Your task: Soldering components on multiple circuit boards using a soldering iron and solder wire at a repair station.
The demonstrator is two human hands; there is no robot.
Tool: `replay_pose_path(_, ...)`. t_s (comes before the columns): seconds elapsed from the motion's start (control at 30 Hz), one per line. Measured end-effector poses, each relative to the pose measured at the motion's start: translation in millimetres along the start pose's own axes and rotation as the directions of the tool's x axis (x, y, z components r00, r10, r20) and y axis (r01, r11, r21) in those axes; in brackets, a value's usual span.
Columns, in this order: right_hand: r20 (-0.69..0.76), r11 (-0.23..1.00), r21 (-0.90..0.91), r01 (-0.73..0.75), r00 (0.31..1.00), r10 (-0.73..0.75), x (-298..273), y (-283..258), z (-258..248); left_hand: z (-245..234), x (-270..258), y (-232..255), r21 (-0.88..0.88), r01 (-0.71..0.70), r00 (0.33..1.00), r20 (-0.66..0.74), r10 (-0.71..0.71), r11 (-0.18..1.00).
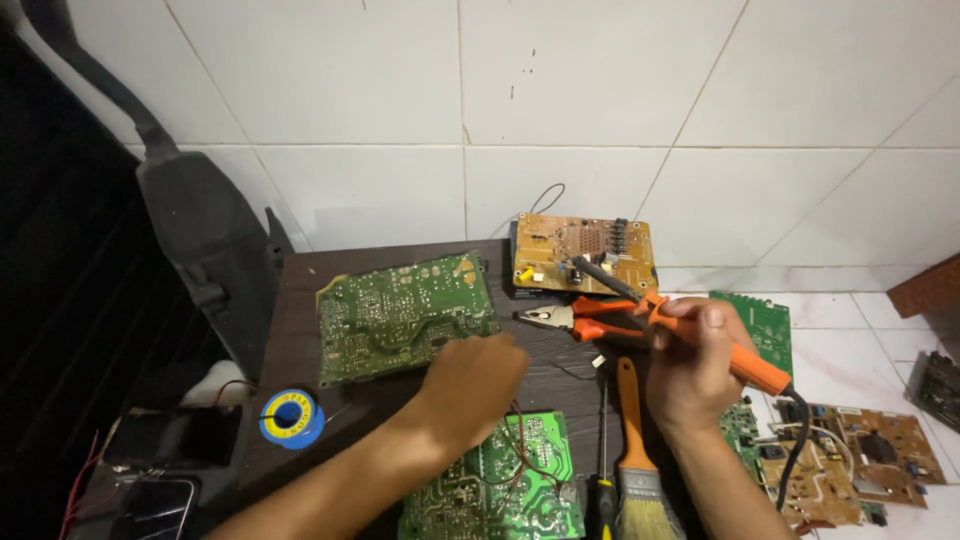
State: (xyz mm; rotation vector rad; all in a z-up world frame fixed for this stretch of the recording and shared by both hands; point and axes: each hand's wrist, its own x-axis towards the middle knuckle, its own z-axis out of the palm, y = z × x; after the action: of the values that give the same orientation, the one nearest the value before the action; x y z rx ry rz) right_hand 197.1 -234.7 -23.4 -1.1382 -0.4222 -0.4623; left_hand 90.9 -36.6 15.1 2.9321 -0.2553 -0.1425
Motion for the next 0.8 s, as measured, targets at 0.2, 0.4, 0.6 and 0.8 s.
replay_pose_path(0.2, -0.148, 1.0, 0.002, 0.007, 0.989, -0.007, 4.6, 21.4, -5.0, -3.3, 5.7, -0.2, -0.032, -0.018, 0.999, -0.044, 0.017, 0.999)
replay_pose_path(0.4, -0.154, 1.0, -0.028, -0.006, 0.988, 0.002, 5.3, 25.4, -8.6, -17.4, 7.2, 7.0, -0.01, -0.004, 1.0, -0.01, 0.004, 1.0)
replay_pose_path(0.6, -0.084, 0.999, -0.008, -0.043, 0.996, 0.042, -1.8, 5.8, -3.8, -0.9, 25.3, 8.5, 0.123, 0.058, 0.995, 0.075, -0.067, 0.991)
replay_pose_path(0.8, -0.081, 0.999, -0.019, -0.049, 0.996, 0.047, -1.8, 1.4, -0.9, 5.4, 22.5, 9.7, 0.222, 0.034, 0.995, 0.088, -0.054, 0.974)
